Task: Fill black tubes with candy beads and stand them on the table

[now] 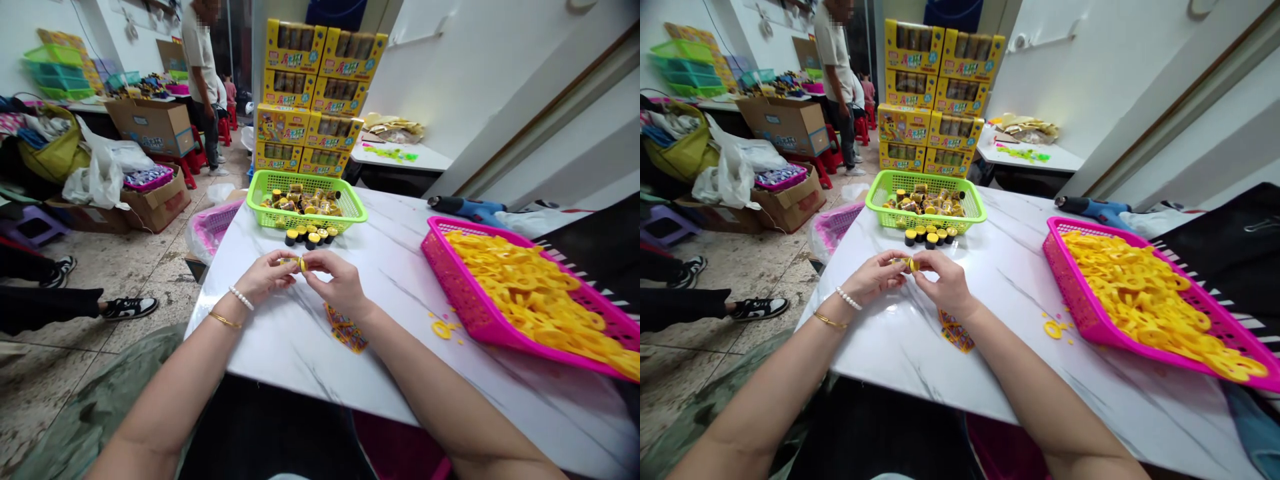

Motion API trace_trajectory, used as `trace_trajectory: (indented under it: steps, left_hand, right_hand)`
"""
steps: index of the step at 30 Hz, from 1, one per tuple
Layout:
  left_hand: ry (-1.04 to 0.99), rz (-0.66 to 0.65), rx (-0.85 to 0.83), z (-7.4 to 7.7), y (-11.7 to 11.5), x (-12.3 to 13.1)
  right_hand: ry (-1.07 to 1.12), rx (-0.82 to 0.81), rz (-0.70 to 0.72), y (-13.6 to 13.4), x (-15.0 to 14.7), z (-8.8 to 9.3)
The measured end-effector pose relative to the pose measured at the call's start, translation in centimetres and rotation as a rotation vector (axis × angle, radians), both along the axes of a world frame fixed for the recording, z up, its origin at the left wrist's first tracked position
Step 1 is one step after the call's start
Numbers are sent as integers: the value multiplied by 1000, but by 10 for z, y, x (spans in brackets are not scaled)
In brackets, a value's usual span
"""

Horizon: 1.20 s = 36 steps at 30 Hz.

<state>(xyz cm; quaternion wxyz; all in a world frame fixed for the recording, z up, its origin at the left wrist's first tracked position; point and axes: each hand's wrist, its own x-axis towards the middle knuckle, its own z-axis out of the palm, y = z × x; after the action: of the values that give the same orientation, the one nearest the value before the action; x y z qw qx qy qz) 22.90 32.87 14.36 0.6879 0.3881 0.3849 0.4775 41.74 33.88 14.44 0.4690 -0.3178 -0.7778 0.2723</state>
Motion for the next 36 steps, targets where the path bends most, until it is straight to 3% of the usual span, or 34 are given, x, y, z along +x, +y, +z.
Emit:
trace_trajectory:
  steps: [2,4,8,10,12,15,20,24,28,32,36]
  left_hand:
    - [13,28,3,-2,0,0]
    - [18,56,66,-4,0,1]
    - [57,58,192,-6,-2,6]
    - [66,29,170,-7,-2,6]
    - [44,-18,108,-8,-1,6]
    - [39,-25,44,-11,1,5]
    - [60,-57,1,-8,-2,3]
    - [-53,-174,3,-4,-3,1]
    - [-6,-113,-81,-6,-3,4]
    - [-95,-121,-177,-5,-4,7]
    - [-110,-104,-273,-1,-5,8]
  right_hand:
    - [-41,20,-19,-1,1,1]
    - [-12,-66,-47,-2,-1,0]
    - [227,-569,-77,2,-8,-3]
    - [275,-788,-3,5,-8,-2]
    - [244,-881,112,8,-5,1]
    - [212,-825,213,9,0,3]
    - [277,-647,236,6,1,0]
    - [389,-554,156,5,2,-1]
    - [326,-505,171,2,-1,-2]
    - [343,-380,111,-3,-7,-4]
    - [309,-357,85,-6,-11,-8]
